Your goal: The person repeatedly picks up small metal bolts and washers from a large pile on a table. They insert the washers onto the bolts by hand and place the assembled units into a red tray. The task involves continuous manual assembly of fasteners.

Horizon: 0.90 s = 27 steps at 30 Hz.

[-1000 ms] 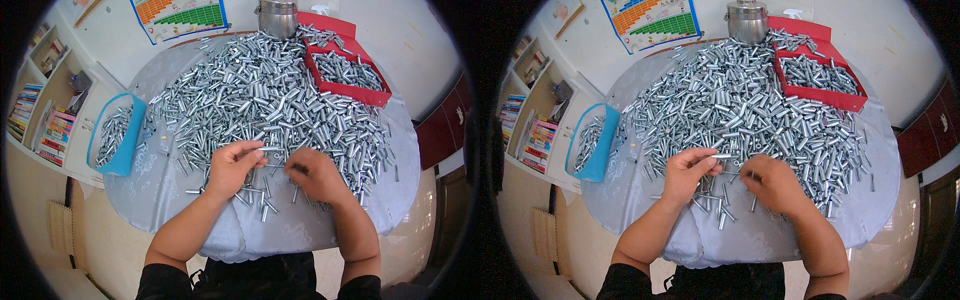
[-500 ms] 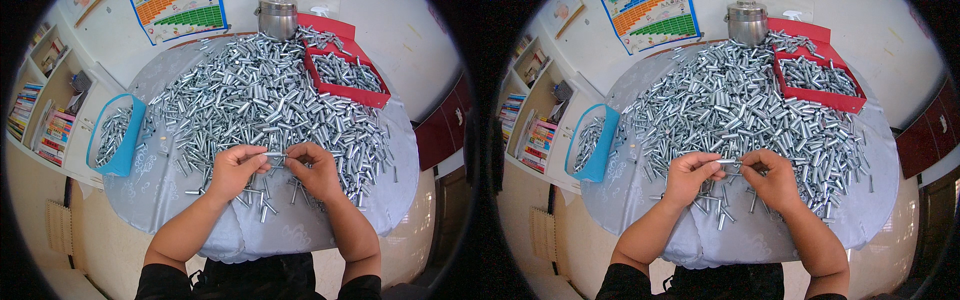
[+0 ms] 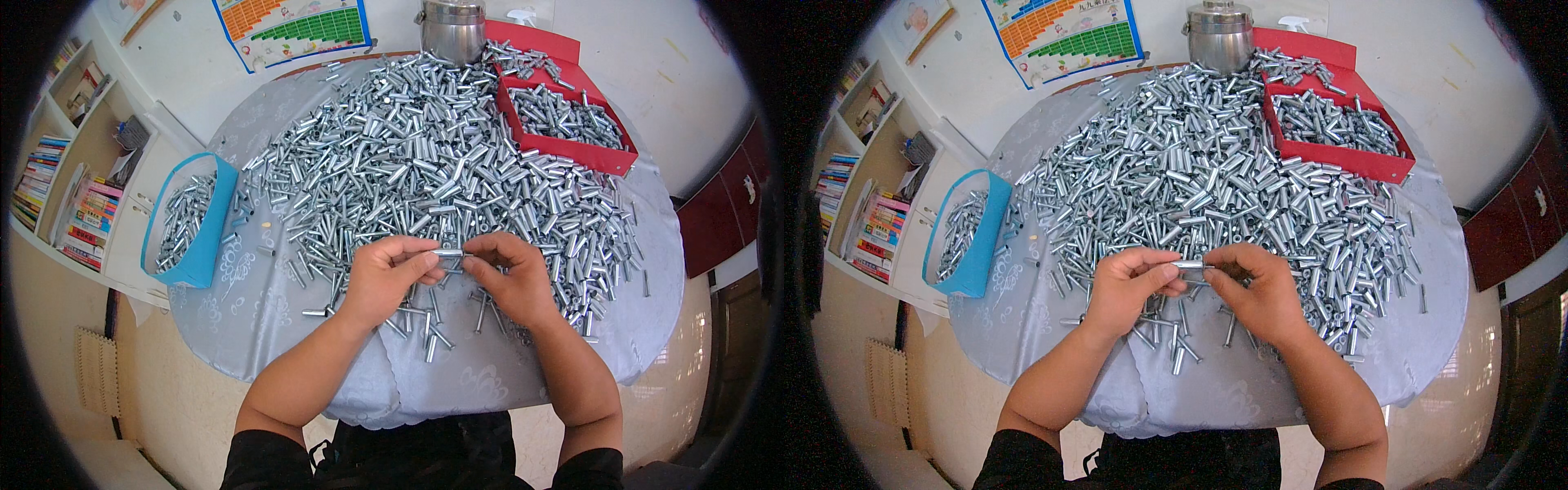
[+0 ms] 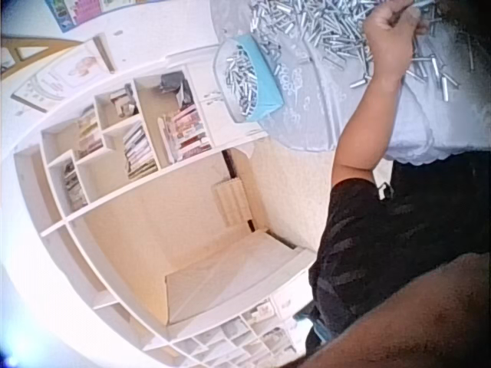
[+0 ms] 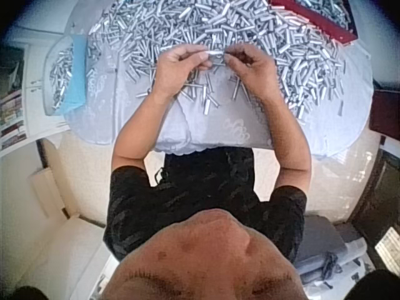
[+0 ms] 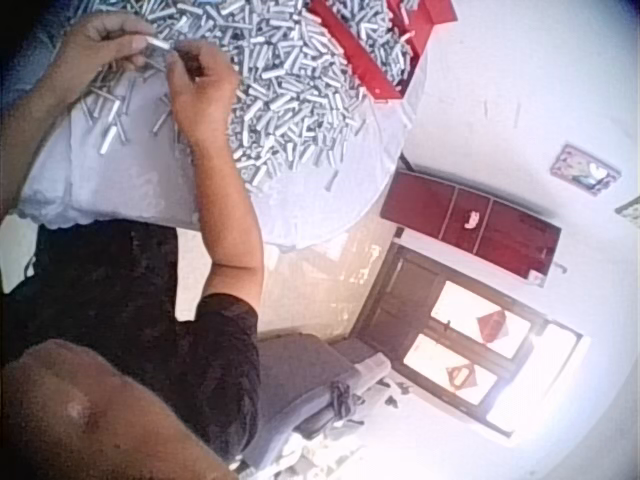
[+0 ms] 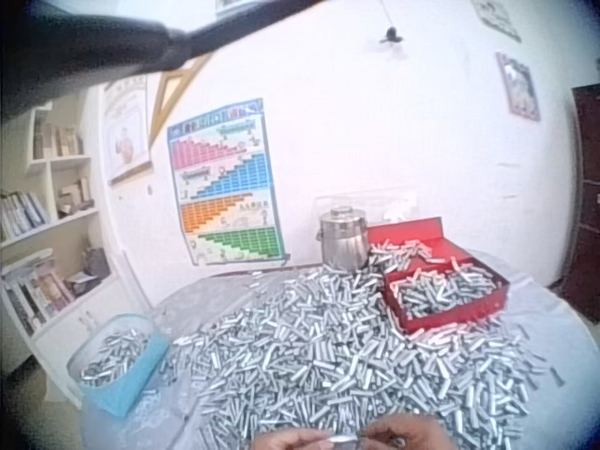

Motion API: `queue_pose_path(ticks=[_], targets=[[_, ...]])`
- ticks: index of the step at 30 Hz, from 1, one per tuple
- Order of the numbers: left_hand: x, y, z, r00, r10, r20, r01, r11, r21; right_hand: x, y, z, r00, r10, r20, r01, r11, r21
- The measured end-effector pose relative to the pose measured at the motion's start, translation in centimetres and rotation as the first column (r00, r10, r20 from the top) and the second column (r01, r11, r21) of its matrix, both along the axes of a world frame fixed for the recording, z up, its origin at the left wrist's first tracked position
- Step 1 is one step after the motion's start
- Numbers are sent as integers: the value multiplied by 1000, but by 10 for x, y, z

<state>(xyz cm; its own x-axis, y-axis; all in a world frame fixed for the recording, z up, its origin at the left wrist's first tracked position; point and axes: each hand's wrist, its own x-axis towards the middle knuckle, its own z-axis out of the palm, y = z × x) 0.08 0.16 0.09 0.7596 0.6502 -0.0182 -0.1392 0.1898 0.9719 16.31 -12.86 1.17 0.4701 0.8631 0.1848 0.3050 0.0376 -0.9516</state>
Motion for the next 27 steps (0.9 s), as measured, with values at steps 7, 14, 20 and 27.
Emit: queue_pose_path(ticks=[7,14,20,27], targets=[[-2,8,-1,994,105,36,-102,992,-70,14,5,1,858,-20,514,-24,997,80],[0,7,-3,993,110,49,-106,991,-78,6,10,-6,609,89,788,-44,996,-79],[-1,7,-3,993,102,61,-97,992,-80,12,5,1,608,198,769,-107,980,-168],[-1,7,-2,993,105,46,-101,992,-76,16,-1,8,656,273,704,-182,962,-203]])
